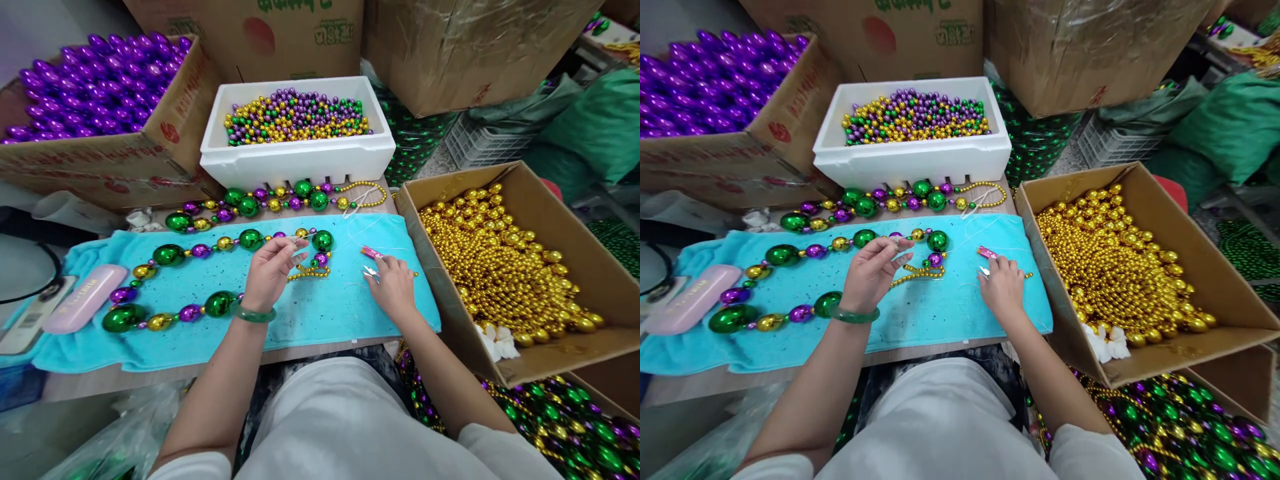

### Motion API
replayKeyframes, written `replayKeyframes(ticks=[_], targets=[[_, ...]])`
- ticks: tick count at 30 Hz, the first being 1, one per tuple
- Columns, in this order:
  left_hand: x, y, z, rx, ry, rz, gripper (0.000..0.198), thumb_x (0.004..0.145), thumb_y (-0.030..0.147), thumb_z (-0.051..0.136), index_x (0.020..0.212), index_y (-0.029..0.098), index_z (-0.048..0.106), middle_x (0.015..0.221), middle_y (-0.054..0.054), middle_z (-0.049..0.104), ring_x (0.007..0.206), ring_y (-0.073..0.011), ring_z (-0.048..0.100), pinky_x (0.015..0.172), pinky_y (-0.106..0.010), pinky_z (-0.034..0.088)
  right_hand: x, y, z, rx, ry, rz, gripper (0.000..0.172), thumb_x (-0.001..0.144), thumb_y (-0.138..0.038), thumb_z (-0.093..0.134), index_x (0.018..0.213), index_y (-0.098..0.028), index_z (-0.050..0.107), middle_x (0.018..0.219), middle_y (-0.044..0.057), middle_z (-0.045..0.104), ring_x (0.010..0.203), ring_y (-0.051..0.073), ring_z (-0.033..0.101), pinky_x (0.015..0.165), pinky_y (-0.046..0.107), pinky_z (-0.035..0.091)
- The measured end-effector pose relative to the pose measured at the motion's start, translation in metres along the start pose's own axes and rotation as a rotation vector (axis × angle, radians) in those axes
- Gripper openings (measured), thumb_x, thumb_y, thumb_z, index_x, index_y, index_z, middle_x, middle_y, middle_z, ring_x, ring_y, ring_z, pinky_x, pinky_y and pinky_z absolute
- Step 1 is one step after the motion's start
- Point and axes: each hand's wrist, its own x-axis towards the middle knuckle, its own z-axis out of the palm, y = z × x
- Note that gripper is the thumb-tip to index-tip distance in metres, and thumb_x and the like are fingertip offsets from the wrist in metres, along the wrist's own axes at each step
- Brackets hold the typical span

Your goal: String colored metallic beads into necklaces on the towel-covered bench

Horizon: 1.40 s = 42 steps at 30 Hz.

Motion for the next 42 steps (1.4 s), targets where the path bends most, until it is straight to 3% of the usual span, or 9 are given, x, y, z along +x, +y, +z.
replayKeyframes(ticks=[7,12,20,23,27,31,35,38,42], targets=[[-0.012,0.019,0.005,0.038,-0.025,0.056,0.011,0.075,0.026,0.073,0.074,0.018,0.066,0.094,-0.004,0.069,0.099,-0.0203,0.065,0.086,-0.036,0.055,0.043,-0.032,0.018,0.026,-0.065,-0.340,0.042,0.087,-0.008,0.042,0.122,-0.018,0.063,0.131,0.009,0.057,0.109,0.026,0.051,0.090,0.036,0.044],[-0.017,0.028,0.001,0.035,0.003,0.083,0.011,0.075,0.026,0.073,0.074,0.018,0.066,0.094,-0.003,0.067,0.098,-0.0193,0.065,0.086,-0.035,0.055,0.077,-0.039,0.035,-0.008,-0.258,-0.446,0.029,0.090,-0.017,0.047,0.101,-0.019,0.073,0.121,0.008,0.064,0.105,0.024,0.055,0.090,0.034,0.044],[-0.018,0.037,-0.007,0.003,0.033,0.084,0.013,0.074,0.027,0.074,0.073,0.018,0.065,0.094,-0.004,0.067,0.097,-0.0197,0.065,0.086,-0.038,0.056,0.079,0.014,-0.020,0.062,0.021,-0.002,0.027,0.081,-0.013,0.053,0.099,-0.013,0.073,0.111,0.016,0.067,0.107,0.028,0.058,0.090,0.038,0.044],[-0.018,0.036,-0.002,-0.013,0.020,0.055,0.016,0.073,0.029,0.075,0.073,0.018,0.063,0.094,-0.004,0.067,0.097,-0.0203,0.065,0.086,-0.038,0.056,0.062,-0.018,-0.028,0.537,0.030,-0.138,0.019,0.081,-0.021,0.057,0.092,-0.018,0.073,0.102,0.010,0.070,0.094,0.022,0.062,0.087,0.036,0.047],[-0.020,0.036,0.008,-0.061,0.004,0.052,0.017,0.073,0.030,0.075,0.075,0.018,0.063,0.093,-0.004,0.068,0.098,-0.0217,0.065,0.083,-0.039,0.056,0.040,-0.090,-0.015,1.212,-0.325,-0.242,0.017,0.075,-0.035,0.063,0.081,-0.021,0.070,0.074,0.001,0.068,0.063,0.014,0.059,0.061,0.028,0.048],[-0.025,0.034,0.004,-0.073,0.065,0.081,0.019,0.071,0.031,0.076,0.075,0.018,0.062,0.093,-0.004,0.068,0.098,-0.0219,0.066,0.082,-0.038,0.056,0.030,-0.119,0.001,1.344,-0.538,-0.207,0.017,0.065,-0.035,0.069,0.071,-0.019,0.066,0.057,-0.002,0.061,0.050,0.011,0.053,0.048,0.023,0.040],[-0.030,0.033,-0.020,0.042,0.164,0.102,0.021,0.072,0.034,0.075,0.076,0.018,0.063,0.085,-0.003,0.069,0.081,-0.0181,0.068,0.070,-0.033,0.058,0.032,-0.104,0.003,1.264,-0.458,-0.148,0.020,0.064,-0.037,0.071,0.067,-0.018,0.065,0.054,-0.002,0.061,0.047,0.010,0.050,0.046,0.022,0.038],[-0.031,0.062,-0.044,0.219,0.265,0.193,0.019,0.077,0.035,0.072,0.079,0.019,0.062,0.065,0.001,0.065,0.055,-0.0113,0.063,0.054,-0.025,0.054,0.046,-0.087,-0.013,1.199,-0.295,-0.154,0.018,0.066,-0.035,0.071,0.067,-0.018,0.063,0.050,-0.003,0.058,0.043,0.009,0.047,0.045,0.022,0.038],[-0.025,0.153,-0.058,0.601,0.353,0.495,0.012,0.083,0.022,0.066,0.083,0.011,0.061,0.054,0.007,0.057,0.039,-0.0024,0.050,0.045,-0.014,0.039,0.083,-0.083,-0.068,1.077,-0.083,-0.250,0.011,0.074,-0.022,0.066,0.068,-0.018,0.058,0.045,-0.007,0.055,0.039,0.006,0.047,0.044,0.021,0.036]])
